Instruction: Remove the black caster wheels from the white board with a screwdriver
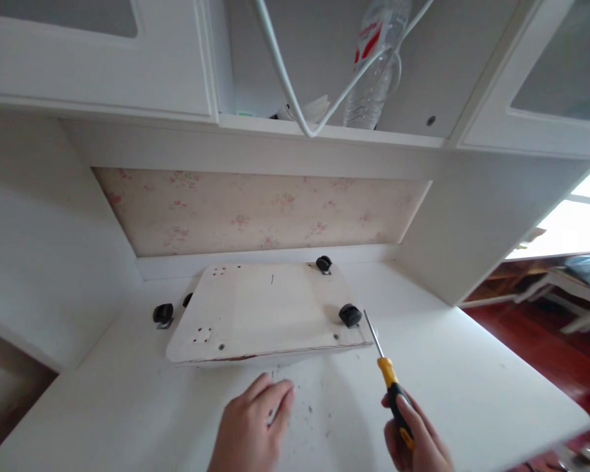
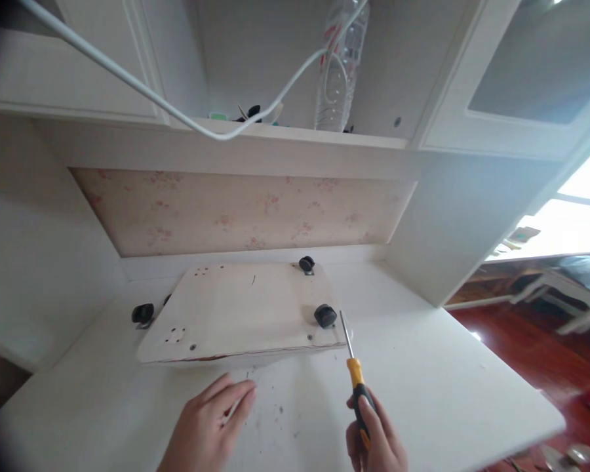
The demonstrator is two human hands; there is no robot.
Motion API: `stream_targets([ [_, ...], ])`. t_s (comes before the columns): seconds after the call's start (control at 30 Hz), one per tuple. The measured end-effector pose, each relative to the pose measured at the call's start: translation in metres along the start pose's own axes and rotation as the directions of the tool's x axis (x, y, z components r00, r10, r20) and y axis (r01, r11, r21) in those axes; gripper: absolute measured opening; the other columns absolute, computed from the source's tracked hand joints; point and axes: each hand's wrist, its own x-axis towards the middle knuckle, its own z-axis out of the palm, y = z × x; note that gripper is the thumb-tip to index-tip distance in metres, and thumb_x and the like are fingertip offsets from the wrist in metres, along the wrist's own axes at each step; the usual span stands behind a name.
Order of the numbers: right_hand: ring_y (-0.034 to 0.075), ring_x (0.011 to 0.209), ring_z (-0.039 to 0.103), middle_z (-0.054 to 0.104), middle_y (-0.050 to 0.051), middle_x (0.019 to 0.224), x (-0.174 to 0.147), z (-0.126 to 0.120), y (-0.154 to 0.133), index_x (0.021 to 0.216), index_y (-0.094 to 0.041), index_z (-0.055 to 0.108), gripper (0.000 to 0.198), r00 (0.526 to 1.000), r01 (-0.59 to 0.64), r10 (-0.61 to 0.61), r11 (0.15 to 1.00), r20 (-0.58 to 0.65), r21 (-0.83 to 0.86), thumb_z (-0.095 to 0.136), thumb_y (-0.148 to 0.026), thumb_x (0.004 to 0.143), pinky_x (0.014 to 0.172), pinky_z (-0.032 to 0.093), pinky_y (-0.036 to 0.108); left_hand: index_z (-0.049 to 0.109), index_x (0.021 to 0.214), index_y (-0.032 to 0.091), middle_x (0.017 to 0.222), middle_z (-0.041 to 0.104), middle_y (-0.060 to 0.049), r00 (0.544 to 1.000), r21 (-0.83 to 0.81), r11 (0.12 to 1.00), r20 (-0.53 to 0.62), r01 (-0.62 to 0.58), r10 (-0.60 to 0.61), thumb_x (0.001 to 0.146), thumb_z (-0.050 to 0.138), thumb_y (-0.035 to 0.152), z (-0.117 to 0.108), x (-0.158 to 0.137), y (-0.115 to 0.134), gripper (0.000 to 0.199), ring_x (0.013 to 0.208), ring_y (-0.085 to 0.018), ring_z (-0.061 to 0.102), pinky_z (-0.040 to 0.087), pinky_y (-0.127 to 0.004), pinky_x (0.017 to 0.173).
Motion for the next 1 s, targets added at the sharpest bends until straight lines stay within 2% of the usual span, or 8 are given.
stream_targets([
  [0.07, 0.007, 0.038, 0.032, 0.043, -0.006, 0.044, 0.002, 0.003, 0.0, 0.095, -0.014, 0.063, 0.055, 1.0, 0.006, -0.005, 0.999, 0.029, -0.033, 0.071, -0.06, 0.067, 0.035, 0.02, 0.019, 0.073, 0.092, 0.03, 0.082, 0.068, -0.005, 0.994, 0.075, 0.993, 0.061, -0.09, 0.086, 0.095, 0.042, 0.034, 0.021, 0.02, 0.029, 0.031, 0.072, -0.018, 0.065, 0.043, -0.026, 0.066],
  [0.17, 0.006, 0.035, 0.031, 0.04, -0.008, 0.041, 0.005, 0.003, 0.0, 0.098, -0.013, 0.063, 0.061, 0.999, 0.01, -0.007, 0.996, 0.039, -0.088, 0.069, -0.065, 0.066, 0.035, 0.017, 0.018, 0.071, 0.084, 0.028, 0.079, 0.067, -0.003, 0.985, 0.186, 0.971, 0.109, -0.153, 0.135, 0.095, 0.043, 0.029, 0.049, 0.047, 0.058, 0.03, 0.07, -0.016, 0.065, 0.039, -0.026, 0.059],
  [0.33, 0.006, 0.03, 0.03, 0.037, -0.009, 0.036, 0.006, -0.003, 0.003, 0.102, -0.014, 0.062, 0.065, 0.998, -0.055, 0.061, 0.985, 0.028, -0.164, 0.066, -0.068, 0.066, 0.035, 0.012, 0.016, 0.068, 0.079, 0.024, 0.079, 0.068, -0.003, 0.982, 0.259, 0.948, 0.104, -0.182, 0.161, 0.095, 0.043, 0.027, 0.073, 0.07, 0.074, 0.03, 0.071, -0.016, 0.066, 0.035, -0.027, 0.055],
  [0.43, 0.007, 0.03, 0.035, 0.035, -0.01, 0.039, 0.003, -0.005, 0.005, 0.109, -0.015, 0.061, 0.07, 0.999, -0.054, 0.053, 0.988, -0.009, -0.147, 0.071, -0.066, 0.062, 0.035, 0.014, 0.016, 0.067, 0.08, 0.024, 0.08, 0.068, -0.001, 0.986, 0.286, 0.944, 0.088, -0.164, 0.145, 0.096, 0.042, 0.025, 0.075, 0.075, 0.072, 0.029, 0.07, -0.015, 0.066, 0.034, -0.028, 0.055],
  [0.57, 0.004, 0.029, 0.03, 0.042, -0.008, 0.043, 0.002, -0.005, 0.001, 0.109, -0.015, 0.063, 0.069, 0.999, -0.042, 0.036, 0.983, -0.034, -0.177, 0.073, -0.062, 0.061, 0.033, 0.012, 0.017, 0.066, 0.081, 0.024, 0.083, 0.068, -0.002, 0.988, 0.319, 0.937, 0.105, -0.141, 0.112, 0.096, 0.041, 0.025, 0.074, 0.082, 0.071, 0.029, 0.073, -0.015, 0.066, 0.035, -0.028, 0.056],
  [0.73, 0.004, 0.03, 0.034, 0.057, -0.001, 0.058, 0.011, 0.003, -0.012, 0.103, -0.013, 0.065, 0.06, 0.998, 0.04, -0.027, 0.969, 0.055, -0.244, 0.068, -0.06, 0.065, 0.033, 0.011, 0.018, 0.066, 0.084, 0.024, 0.086, 0.068, -0.002, 0.992, 0.366, 0.924, 0.1, -0.114, 0.082, 0.097, 0.039, 0.026, 0.072, 0.093, 0.073, 0.031, 0.076, -0.016, 0.067, 0.039, -0.027, 0.06],
  [0.87, 0.003, 0.029, 0.034, 0.058, -0.001, 0.063, 0.012, 0.008, -0.012, 0.103, -0.012, 0.066, 0.057, 0.992, 0.078, -0.049, 0.964, 0.119, -0.254, 0.065, -0.057, 0.068, 0.032, 0.012, 0.019, 0.067, 0.087, 0.022, 0.091, 0.069, -0.005, 0.998, 0.389, 0.92, 0.054, -0.052, 0.033, 0.097, 0.037, 0.028, 0.066, 0.101, 0.063, 0.033, 0.081, -0.018, 0.067, 0.041, -0.028, 0.064],
  [1.0, 0.003, 0.03, 0.032, 0.057, -0.001, 0.062, 0.008, 0.005, -0.005, 0.102, -0.013, 0.067, 0.055, 0.991, 0.04, -0.006, 0.966, 0.135, -0.256, 0.066, -0.057, 0.068, 0.032, 0.013, 0.019, 0.069, 0.094, 0.022, 0.092, 0.07, -0.006, 0.999, 0.407, 0.913, 0.037, -0.014, -0.001, 0.097, 0.036, 0.028, 0.057, 0.104, 0.048, 0.034, 0.082, -0.019, 0.067, 0.042, -0.028, 0.066],
])
